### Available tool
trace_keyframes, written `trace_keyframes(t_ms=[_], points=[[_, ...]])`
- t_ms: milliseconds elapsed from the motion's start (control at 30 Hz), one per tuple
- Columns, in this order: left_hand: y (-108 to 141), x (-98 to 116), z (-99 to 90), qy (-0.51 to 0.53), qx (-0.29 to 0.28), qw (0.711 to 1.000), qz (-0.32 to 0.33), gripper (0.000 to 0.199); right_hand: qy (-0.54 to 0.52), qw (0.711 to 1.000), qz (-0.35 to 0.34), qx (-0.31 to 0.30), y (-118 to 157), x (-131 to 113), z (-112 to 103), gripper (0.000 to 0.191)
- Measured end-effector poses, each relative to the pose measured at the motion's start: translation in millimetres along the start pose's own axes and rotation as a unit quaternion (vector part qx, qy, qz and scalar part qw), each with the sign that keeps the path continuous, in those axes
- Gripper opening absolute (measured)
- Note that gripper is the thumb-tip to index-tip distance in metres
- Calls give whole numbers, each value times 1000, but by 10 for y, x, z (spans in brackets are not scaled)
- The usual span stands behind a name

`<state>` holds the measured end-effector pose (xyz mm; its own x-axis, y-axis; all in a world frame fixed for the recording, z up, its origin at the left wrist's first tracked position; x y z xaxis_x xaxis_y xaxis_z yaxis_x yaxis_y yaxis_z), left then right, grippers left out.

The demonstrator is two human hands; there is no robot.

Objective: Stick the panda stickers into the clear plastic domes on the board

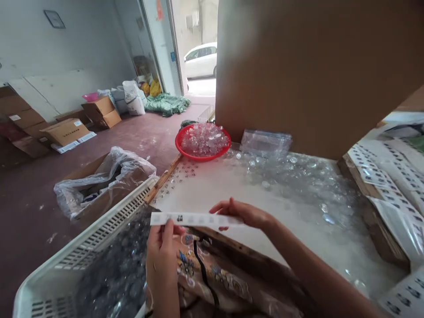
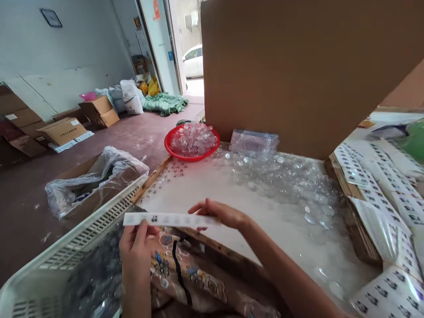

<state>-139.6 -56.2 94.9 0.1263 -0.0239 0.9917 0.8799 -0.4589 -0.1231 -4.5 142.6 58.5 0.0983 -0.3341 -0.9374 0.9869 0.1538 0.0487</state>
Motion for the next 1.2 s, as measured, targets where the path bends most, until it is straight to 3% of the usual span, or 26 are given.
trace_keyframes(t_ms=[133,233,433,567,700,800,967,1100,1200], points=[[23,-36,302,57,-31,998,-14,18,161,979,61,111,563,70,-169,49],[39,-183,545,97,-67,992,-41,21,188,958,63,208,871,169,-188,34],[120,-329,1003,162,-121,976,-82,31,234,911,32,338,1232,344,-156,25],[223,-389,1294,189,-165,960,-124,37,273,889,34,366,1394,410,-129,23],[329,-429,1388,148,-148,970,-123,32,344,862,31,371,1534,351,-102,22],[449,-426,1452,105,-157,975,-117,28,390,827,-27,404,1525,123,-19,27],[686,-342,1627,48,-240,965,-99,25,355,831,-110,415,1175,-156,119,15],[745,-312,1652,14,-282,955,-89,22,393,806,-131,422,1011,-143,136,13],[720,-373,1644,0,-282,955,-91,23,467,776,-105,411,989,-58,159,17]])
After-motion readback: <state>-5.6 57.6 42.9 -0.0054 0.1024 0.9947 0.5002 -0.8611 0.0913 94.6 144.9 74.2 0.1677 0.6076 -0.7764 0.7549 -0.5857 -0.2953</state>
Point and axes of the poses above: each hand's wrist, its own y-axis away from the middle knuckle, its own z-axis out of the palm, x = y × z, the point moved 6 cm from there along -y, towards the middle knuckle, and after that the axes turned 10 degrees about -x, right-handed, at the moved point
